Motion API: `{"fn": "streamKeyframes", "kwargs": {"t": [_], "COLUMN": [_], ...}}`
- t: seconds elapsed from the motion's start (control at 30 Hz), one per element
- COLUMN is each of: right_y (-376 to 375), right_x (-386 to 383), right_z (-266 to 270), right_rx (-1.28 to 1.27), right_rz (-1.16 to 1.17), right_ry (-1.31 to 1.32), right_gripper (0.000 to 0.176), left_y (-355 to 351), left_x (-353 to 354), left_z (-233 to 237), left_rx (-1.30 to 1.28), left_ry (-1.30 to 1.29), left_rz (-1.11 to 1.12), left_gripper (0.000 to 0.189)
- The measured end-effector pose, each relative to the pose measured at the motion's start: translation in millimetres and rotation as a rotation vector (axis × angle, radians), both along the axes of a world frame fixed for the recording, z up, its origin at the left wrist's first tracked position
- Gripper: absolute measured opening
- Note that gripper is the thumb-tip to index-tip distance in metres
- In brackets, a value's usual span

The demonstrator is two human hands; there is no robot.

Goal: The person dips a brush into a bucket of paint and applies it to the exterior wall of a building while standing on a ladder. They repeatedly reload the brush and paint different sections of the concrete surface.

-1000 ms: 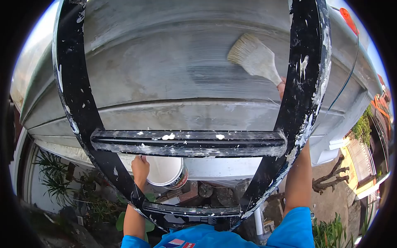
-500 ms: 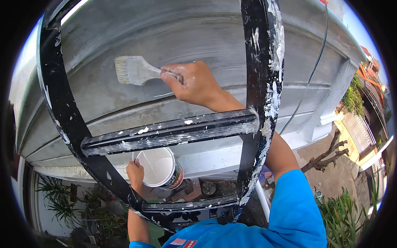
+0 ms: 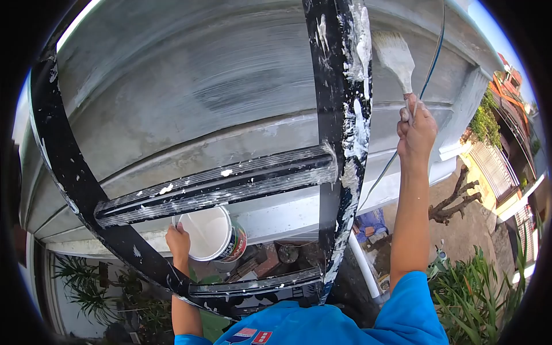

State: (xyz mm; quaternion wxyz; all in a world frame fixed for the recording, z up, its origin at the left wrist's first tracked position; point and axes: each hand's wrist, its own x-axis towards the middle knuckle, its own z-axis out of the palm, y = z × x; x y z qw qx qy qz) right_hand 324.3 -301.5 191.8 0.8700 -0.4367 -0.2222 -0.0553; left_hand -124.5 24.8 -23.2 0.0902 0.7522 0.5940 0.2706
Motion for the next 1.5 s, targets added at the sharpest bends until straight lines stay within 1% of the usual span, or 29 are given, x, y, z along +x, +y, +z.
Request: {"fn": "streamKeyframes", "kwargs": {"t": [0.07,0.1,0.13,0.2,0.27,0.3,0.33,0.4,0.47,0.53,0.63,0.67,0.7,0.73,0.77,0.83,0.9,0.97,1.0,1.03,1.1,1.2,1.27,1.3,1.33,1.4,1.43,1.47,1.5], "right_y": [15.1,28.8,46.1,79.5,119.2,133.8,144.7,149.2,138.4,132.4,115.8,92.8,64.3,53.8,52.2,27.1,18.4,22.4,19.9,24.9,26.1,27.9,13.7,7.5,2.3,1.4,2.0,-10.1,-34.2], "right_x": [-18.1,-37.2,-60.1,-66.4,-83.9,-90.7,-97.3,-108.0,-137.4,-133.0,-115.9,-117.8,-125.8,-124.9,-118.9,-128.1,-129.9,-128.7,-134.2,-136.4,-137.1,-108.3,-110.5,-118.9,-146.4,-187.1,-195.3,-193.5,-187.7], "right_z": [-2.1,5.3,13.0,-12.3,-20.9,-25.2,-27.6,-27.1,-25.2,-39.6,-62.1,-63.5,-53.2,-59.3,-74.2,-71.1,-76.0,-75.1,-67.9,-69.3,-75.2,-130.8,-156.4,-157.2,-134.5,-85.3,-77.9,-87.4,-102.9], "right_rx": [0.106,0.062,0.1,0.039,-0.154,-0.2,-0.223,-0.143,-0.335,-0.334,-0.481,-0.493,-0.419,-0.385,-0.315,-0.356,-0.299,-0.323,-0.456,-0.332,-0.5,-0.458,-0.456,-0.272,-0.292,-0.199,-0.097,-0.091,-0.081], "right_rz": [-0.032,-0.082,-0.031,-0.084,-0.284,-0.296,-0.261,0.09,0.074,0.238,0.439,0.396,0.185,0.105,-0.107,-0.214,-0.182,-0.317,-0.378,-0.231,-0.146,0.097,0.114,0.219,0.137,-0.021,-0.101,-0.025,0.045], "right_ry": [0.104,0.159,0.227,-0.035,-0.351,-0.42,-0.452,-0.306,-0.398,-0.518,-0.332,-0.214,-0.452,-0.335,-0.472,-0.381,-0.205,-0.338,-0.436,-0.322,-0.181,0.141,0.157,0.328,0.217,0.137,0.181,0.163,0.145], "right_gripper": [0.026,0.025,0.023,0.022,0.022,0.022,0.023,0.022,0.019,0.018,0.021,0.019,0.017,0.017,0.016,0.016,0.015,0.015,0.016,0.018,0.019,0.03,0.028,0.027,0.026,0.023,0.022,0.022,0.021], "left_y": [2.8,3.0,-0.1,-1.7,0.8,1.1,0.8,3.2,2.6,3.7,1.5,1.6,2.8,3.5,3.4,2.8,1.6,0.9,0.0,-0.8,-3.1,-1.7,-2.2,-1.8,-3.3,-3.0,-2.7,-1.8,2.3], "left_x": [-1.8,-1.6,-1.1,-1.0,-1.1,-2.8,-3.1,-3.1,-2.6,-3.1,-3.1,-3.6,-2.7,-4.0,-5.3,-3.1,-3.6,-2.9,-2.8,-1.8,2.0,-1.9,-4.8,-4.0,-5.5,-6.5,-6.9,-8.2,-9.2], "left_z": [-5.1,-6.0,-1.2,0.5,-2.6,-2.8,-2.7,-5.7,-4.6,-6.7,-3.9,-4.5,-6.3,-8.0,-8.1,-6.5,-5.5,-5.1,-4.3,-2.1,1.8,-2.5,-2.9,-1.8,-1.1,0.3,-0.1,-1.0,-6.1], "left_rx": [0.032,0.047,0.032,0.034,0.055,0.048,0.04,0.079,0.055,0.079,0.056,0.067,0.078,0.088,0.084,0.071,0.07,0.062,0.054,0.047,0.047,0.028,0.014,0.003,-0.031,-0.061,-0.064,-0.066,-0.12], "left_ry": [-0.003,-0.008,-0.014,0.012,0.006,0.025,0.041,0.049,0.022,-0.01,-0.036,-0.032,-0.034,-0.034,-0.016,0.025,0.006,-0.009,-0.009,-0.01,-0.032,-0.128,-0.194,-0.217,-0.275,-0.37,-0.398,-0.424,-0.538], "left_rz": [-0.008,-0.009,-0.017,-0.008,-0.02,-0.025,-0.027,-0.036,-0.055,-0.062,-0.079,-0.086,-0.083,-0.072,-0.057,-0.029,-0.033,-0.029,-0.022,-0.017,-0.033,-0.045,-0.065,-0.073,-0.083,-0.112,-0.133,-0.161,-0.173], "left_gripper": [0.028,0.029,0.031,0.031,0.031,0.031,0.031,0.029,0.028,0.026,0.026,0.027,0.027,0.028,0.028,0.029,0.029,0.029,0.029,0.029,0.028,0.025,0.021,0.02,0.02,0.022,0.023,0.024,0.026]}}
